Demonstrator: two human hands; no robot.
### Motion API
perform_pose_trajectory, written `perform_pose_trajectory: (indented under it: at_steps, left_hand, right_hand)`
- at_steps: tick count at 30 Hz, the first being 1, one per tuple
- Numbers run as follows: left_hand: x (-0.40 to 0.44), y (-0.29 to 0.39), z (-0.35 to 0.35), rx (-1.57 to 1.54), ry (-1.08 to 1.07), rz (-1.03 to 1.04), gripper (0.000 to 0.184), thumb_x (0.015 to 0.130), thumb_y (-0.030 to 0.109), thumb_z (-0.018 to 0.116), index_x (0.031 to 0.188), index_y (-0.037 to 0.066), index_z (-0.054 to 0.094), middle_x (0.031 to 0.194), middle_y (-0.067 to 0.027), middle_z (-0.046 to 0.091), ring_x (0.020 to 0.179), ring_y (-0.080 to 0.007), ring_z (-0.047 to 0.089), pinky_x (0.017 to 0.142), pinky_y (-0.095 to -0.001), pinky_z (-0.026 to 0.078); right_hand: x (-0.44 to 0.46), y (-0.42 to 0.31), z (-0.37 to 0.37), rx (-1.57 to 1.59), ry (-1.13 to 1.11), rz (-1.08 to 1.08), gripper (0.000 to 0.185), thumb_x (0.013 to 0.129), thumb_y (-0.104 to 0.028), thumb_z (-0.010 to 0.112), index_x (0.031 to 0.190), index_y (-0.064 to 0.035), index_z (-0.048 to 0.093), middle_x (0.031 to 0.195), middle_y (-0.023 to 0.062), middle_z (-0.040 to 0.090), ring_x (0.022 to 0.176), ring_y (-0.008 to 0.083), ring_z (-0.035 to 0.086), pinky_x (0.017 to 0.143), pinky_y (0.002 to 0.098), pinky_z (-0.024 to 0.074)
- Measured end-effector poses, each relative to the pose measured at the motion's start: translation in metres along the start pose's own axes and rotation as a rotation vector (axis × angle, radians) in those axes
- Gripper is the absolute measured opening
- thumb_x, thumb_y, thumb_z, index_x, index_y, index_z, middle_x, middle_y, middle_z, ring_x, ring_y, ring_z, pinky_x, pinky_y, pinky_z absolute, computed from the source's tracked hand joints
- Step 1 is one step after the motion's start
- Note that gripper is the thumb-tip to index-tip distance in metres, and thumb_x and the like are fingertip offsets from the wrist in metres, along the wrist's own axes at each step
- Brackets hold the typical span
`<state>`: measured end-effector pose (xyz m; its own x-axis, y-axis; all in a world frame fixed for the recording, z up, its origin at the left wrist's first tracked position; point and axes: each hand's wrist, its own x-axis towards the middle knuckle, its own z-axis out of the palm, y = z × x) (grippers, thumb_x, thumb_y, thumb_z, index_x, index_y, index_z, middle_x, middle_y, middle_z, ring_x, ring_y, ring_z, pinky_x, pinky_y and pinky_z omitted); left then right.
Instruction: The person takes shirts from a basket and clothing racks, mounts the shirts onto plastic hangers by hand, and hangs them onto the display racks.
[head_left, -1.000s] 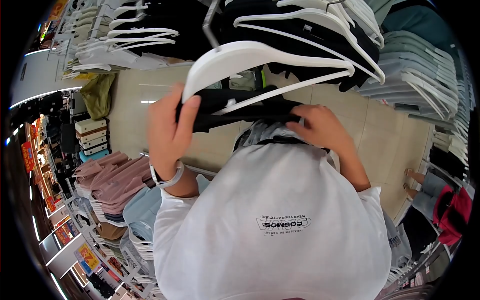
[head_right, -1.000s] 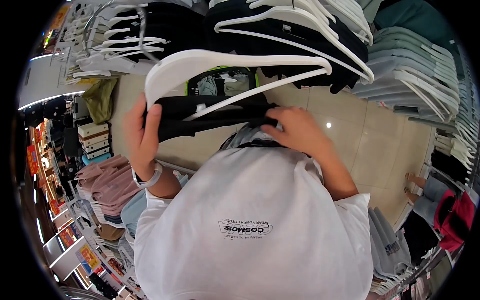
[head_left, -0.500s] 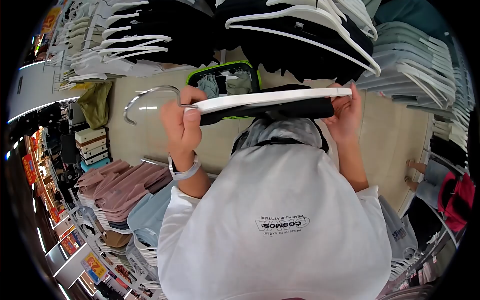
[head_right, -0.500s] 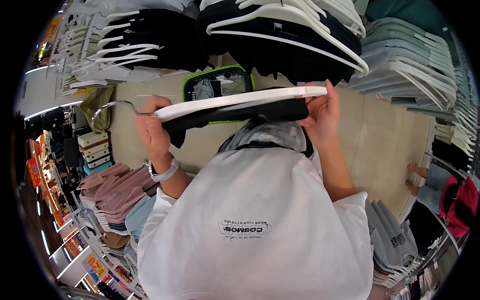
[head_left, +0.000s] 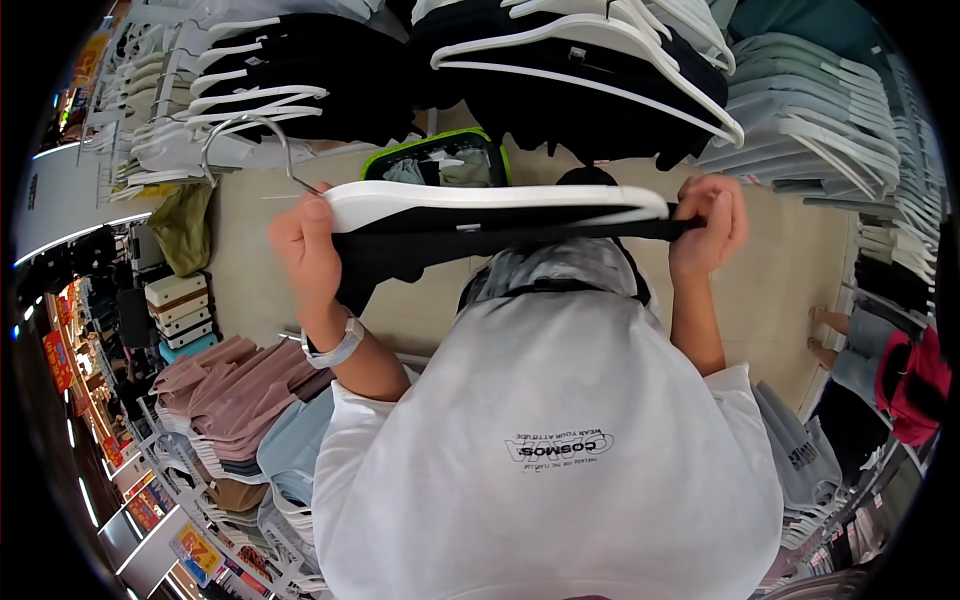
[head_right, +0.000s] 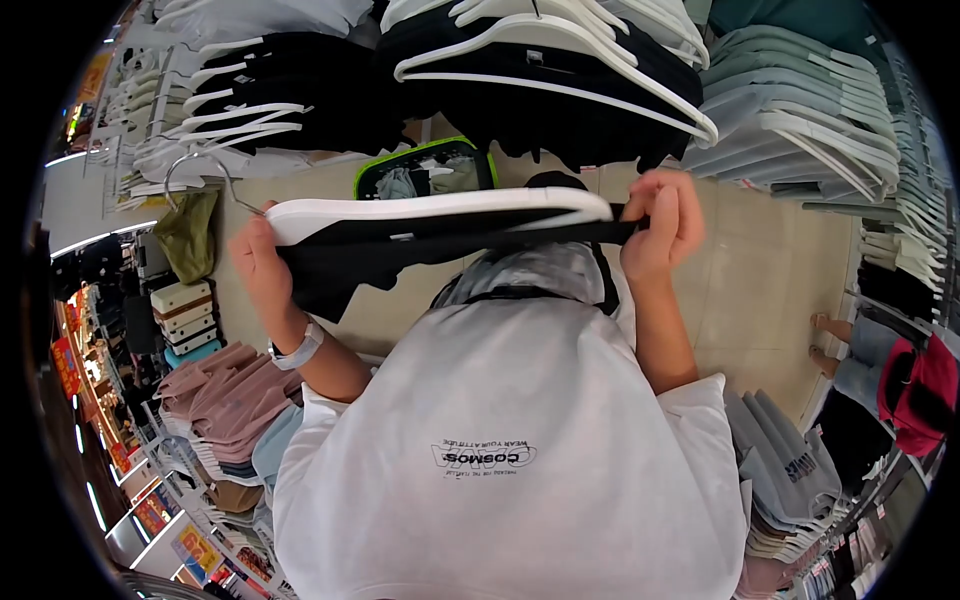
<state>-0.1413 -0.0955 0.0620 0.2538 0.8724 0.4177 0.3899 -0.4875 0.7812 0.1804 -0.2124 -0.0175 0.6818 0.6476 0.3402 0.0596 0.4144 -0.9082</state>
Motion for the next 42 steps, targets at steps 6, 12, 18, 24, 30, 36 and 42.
perform_pose_trajectory:
  at_steps: [6, 12, 18, 24, 30, 36, 42]
  left_hand:
    - [0.013, 0.019, 0.016, 0.095, -0.092, -0.157, 0.039, 0.090, 0.028, 0.053, 0.066, -0.002, 0.046, 0.054, -0.0010, 0.035, 0.055, -0.0078, 0.030, 0.048, -0.0260, 0.027]
    - [0.011, 0.025, 0.027, -0.103, -0.180, 0.076, 0.037, 0.087, 0.030, 0.057, 0.068, -0.001, 0.057, 0.052, -0.0033, 0.045, 0.046, -0.0110, 0.037, 0.044, -0.0255, 0.028]
    - [0.014, 0.028, 0.013, -0.102, -0.185, 0.205, 0.041, 0.087, 0.036, 0.055, 0.069, -0.001, 0.059, 0.050, -0.0019, 0.044, 0.044, -0.0107, 0.039, 0.043, -0.0249, 0.028]
    - [0.018, 0.048, 0.046, -0.116, -0.291, 0.130, 0.036, 0.083, 0.036, 0.061, 0.073, 0.001, 0.058, 0.051, -0.0021, 0.044, 0.045, -0.0131, 0.042, 0.045, -0.0261, 0.032]
    - [0.031, -0.006, 0.028, 0.008, -0.648, -0.007, 0.055, 0.056, 0.038, 0.082, 0.092, 0.004, 0.057, 0.060, -0.0028, 0.044, 0.052, -0.0147, 0.042, 0.052, -0.0255, 0.035]
    - [-0.004, -0.058, 0.050, 0.186, -0.260, 0.046, 0.041, 0.058, 0.016, 0.079, 0.090, 0.003, 0.058, 0.069, -0.0070, 0.054, 0.060, -0.0196, 0.052, 0.055, -0.0288, 0.041]
    - [-0.007, -0.056, 0.057, 0.110, -0.326, 0.191, 0.028, 0.080, 0.025, 0.065, 0.069, 0.000, 0.058, 0.056, -0.0108, 0.050, 0.049, -0.0271, 0.051, 0.046, -0.0318, 0.038]
  right_hand:
    - [0.012, -0.031, 0.007, 0.070, -0.233, -0.098, 0.024, 0.090, -0.011, 0.045, 0.071, 0.0019, 0.054, 0.058, 0.0066, 0.050, 0.048, 0.0092, 0.042, 0.049, 0.0218, 0.0322]
    - [0.029, -0.085, 0.041, -0.128, -0.892, -0.315, 0.037, 0.064, 0.003, 0.057, 0.101, 0.0022, 0.061, 0.092, 0.0157, 0.063, 0.086, 0.0334, 0.060, 0.079, 0.0400, 0.0468]
    - [0.037, -0.051, 0.005, -0.512, -1.064, -0.060, 0.050, 0.061, 0.009, 0.055, 0.110, -0.0019, 0.056, 0.096, 0.0156, 0.061, 0.088, 0.0366, 0.057, 0.079, 0.0390, 0.0459]
    - [0.028, -0.051, 0.019, -0.722, -1.016, -0.095, 0.031, 0.067, -0.003, 0.065, 0.096, -0.0040, 0.056, 0.081, 0.0119, 0.060, 0.075, 0.0326, 0.058, 0.063, 0.0390, 0.0444]
    - [0.020, -0.049, 0.003, -0.793, -0.742, -0.123, 0.017, 0.068, -0.010, 0.071, 0.080, -0.0040, 0.060, 0.067, 0.0085, 0.059, 0.060, 0.0264, 0.057, 0.052, 0.0329, 0.0425]
    - [0.027, -0.056, -0.028, -0.705, -0.547, 0.174, 0.018, 0.071, -0.017, 0.074, 0.073, -0.0028, 0.062, 0.061, 0.0097, 0.057, 0.052, 0.0247, 0.053, 0.047, 0.0314, 0.0389]
    - [0.021, -0.051, -0.035, -0.907, -0.556, 0.113, 0.021, 0.069, -0.014, 0.076, 0.074, -0.0009, 0.060, 0.057, 0.0106, 0.054, 0.048, 0.0215, 0.049, 0.047, 0.0296, 0.0382]
